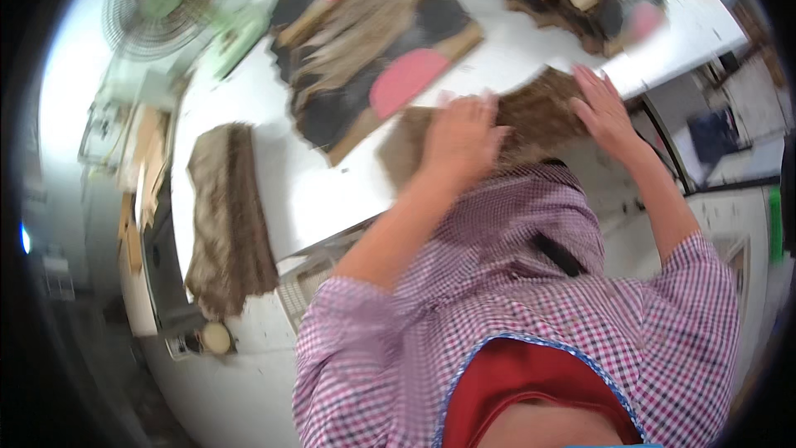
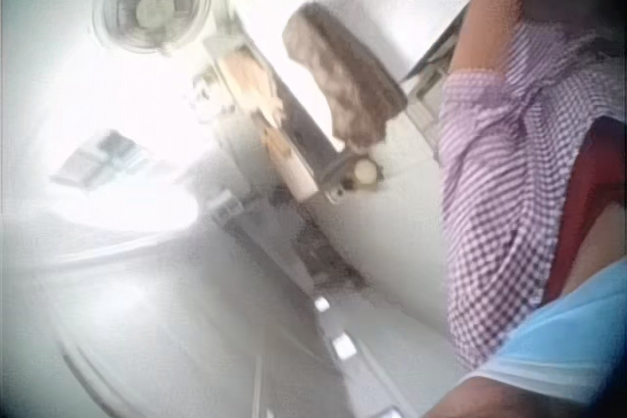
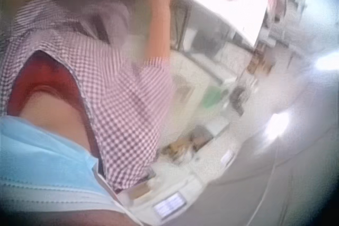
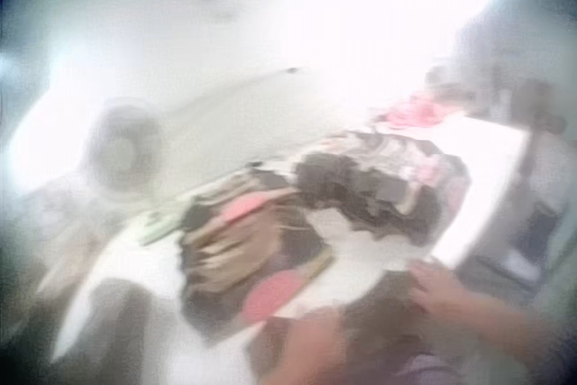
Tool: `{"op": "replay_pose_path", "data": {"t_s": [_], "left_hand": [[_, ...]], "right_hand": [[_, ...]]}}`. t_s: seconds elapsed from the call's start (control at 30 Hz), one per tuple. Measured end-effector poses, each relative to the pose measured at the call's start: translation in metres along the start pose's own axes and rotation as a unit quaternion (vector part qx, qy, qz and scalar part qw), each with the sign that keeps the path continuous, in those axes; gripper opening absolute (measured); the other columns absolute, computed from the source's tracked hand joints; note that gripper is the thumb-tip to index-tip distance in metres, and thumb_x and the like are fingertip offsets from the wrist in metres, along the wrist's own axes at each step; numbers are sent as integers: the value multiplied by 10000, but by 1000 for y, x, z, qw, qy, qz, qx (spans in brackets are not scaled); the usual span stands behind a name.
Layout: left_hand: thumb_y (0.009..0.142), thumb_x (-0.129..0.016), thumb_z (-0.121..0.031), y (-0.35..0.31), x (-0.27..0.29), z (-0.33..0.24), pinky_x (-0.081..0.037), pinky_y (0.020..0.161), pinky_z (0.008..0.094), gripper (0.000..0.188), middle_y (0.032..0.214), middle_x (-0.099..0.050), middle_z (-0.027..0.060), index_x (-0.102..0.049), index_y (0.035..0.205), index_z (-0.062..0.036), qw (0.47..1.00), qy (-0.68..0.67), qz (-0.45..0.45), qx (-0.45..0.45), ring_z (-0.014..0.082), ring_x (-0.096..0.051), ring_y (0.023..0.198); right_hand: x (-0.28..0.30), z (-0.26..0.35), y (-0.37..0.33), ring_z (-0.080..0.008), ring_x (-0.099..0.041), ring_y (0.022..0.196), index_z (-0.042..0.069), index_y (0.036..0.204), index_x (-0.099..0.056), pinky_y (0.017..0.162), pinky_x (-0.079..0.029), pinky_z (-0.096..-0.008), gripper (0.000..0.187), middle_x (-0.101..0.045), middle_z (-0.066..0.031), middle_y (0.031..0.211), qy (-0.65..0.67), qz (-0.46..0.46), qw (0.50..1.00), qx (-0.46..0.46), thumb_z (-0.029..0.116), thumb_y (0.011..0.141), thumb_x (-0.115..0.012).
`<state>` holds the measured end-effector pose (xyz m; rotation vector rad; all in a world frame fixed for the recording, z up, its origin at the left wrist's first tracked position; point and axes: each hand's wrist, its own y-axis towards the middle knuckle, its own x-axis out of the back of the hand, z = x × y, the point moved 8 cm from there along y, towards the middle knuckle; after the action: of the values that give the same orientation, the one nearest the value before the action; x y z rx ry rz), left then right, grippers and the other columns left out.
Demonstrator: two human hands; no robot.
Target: The person repeatedly picks up individual fabric pieces from a stack on a table, unfolds them, and inspects the edges and seams by hand. After inspection, each piece is placed back on the table. The person handles the pieces one at a time throughout the clip.
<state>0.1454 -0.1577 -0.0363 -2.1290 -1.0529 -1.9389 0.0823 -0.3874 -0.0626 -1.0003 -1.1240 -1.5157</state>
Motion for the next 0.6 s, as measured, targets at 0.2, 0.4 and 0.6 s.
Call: {"op": "replay_pose_path", "data": {"t_s": [0.2,0.4,0.6], "left_hand": [[898,-603,-327,6,21,19,-466,755,464,304,867,-584,163,-617,867,-25,990,-56,-63,113,342,-560,851],[994,-467,-299,-94,207,146,-498,785,444,326,888,-636,181,-631,980,-19,909,12,-117,400,312,-618,840],[1019,-405,-386,-260,323,256,-522,789,457,427,1011,-677,199,-662,1066,-48,740,325,-18,589,351,-659,910]], "right_hand": [[6,-3,-8,-223,-282,1427,39,1470,-331,1193,-103,-381,531,-372,-119,1506,71,-35,997,7,313,1016,-359],[21,-5,-21,-259,-268,1431,10,1451,-348,1193,-93,-399,547,-376,-137,1497,53,-57,997,-4,311,995,-369],[23,-5,-16,-263,-279,1427,21,1428,-382,1188,-90,-424,534,-383,-140,1492,-1,-57,998,2,308,979,-417]]}}
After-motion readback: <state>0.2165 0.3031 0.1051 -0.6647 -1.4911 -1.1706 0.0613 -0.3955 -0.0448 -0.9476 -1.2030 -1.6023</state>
